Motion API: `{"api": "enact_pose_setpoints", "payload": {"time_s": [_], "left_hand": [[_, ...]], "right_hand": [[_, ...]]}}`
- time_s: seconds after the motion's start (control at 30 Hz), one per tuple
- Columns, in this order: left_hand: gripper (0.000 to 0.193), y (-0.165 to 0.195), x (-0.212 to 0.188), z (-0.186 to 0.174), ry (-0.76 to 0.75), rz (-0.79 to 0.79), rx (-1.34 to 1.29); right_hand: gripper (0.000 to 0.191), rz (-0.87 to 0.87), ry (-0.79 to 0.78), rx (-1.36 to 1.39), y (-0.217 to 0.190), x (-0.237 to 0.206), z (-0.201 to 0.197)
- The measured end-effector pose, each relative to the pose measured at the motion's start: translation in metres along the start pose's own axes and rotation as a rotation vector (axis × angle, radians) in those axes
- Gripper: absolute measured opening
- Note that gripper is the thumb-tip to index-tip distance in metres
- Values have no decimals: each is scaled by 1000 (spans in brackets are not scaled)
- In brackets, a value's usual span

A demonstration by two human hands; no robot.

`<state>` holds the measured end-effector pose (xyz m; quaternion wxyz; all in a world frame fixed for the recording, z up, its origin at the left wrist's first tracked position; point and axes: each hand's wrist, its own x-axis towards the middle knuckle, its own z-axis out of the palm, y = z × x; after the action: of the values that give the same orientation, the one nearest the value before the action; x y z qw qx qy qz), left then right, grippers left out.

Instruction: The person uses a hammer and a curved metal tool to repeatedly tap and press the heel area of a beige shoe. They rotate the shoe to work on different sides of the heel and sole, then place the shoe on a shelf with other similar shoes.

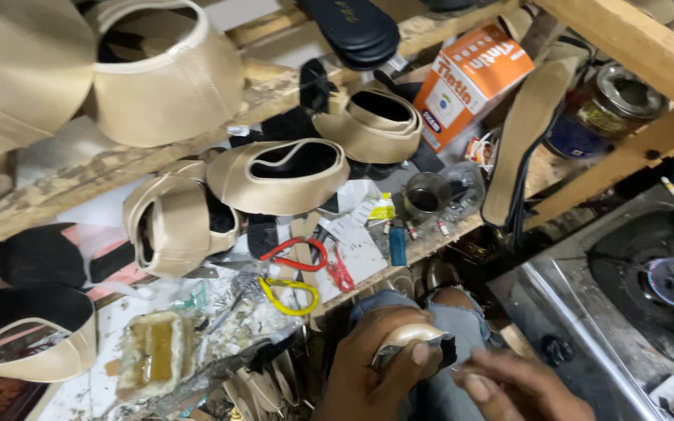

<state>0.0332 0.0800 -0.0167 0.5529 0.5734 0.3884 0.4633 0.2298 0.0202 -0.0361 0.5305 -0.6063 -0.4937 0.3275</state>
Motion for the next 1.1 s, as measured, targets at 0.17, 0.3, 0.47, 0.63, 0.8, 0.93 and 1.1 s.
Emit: {"api": "enact_pose_setpoints", "payload": {"time_s": [0.17,0.3,0.47,0.63,0.8,0.93,1.1], "left_hand": [[35,-8,-7,16,-24,86,79],[36,-8,-7,20,-44,147,30],[33,-8,-7,20,-52,174,95],[31,-6,-9,20,-31,257,121],[29,-4,-11,19,5,392,201],[24,-4,-11,18,63,520,243],[22,-5,-12,18,83,605,275]], "right_hand": [[10,-358,97,-199,-7,0,11],[11,-283,49,-276,-18,7,8],[16,-415,-43,-350,-34,15,1],[20,-467,-175,-450,-40,20,-5],[22,-572,-320,-577,-45,28,-17],[18,-429,-489,-387,-45,38,-26],[22,16,-485,-368,-28,45,-33]]}}
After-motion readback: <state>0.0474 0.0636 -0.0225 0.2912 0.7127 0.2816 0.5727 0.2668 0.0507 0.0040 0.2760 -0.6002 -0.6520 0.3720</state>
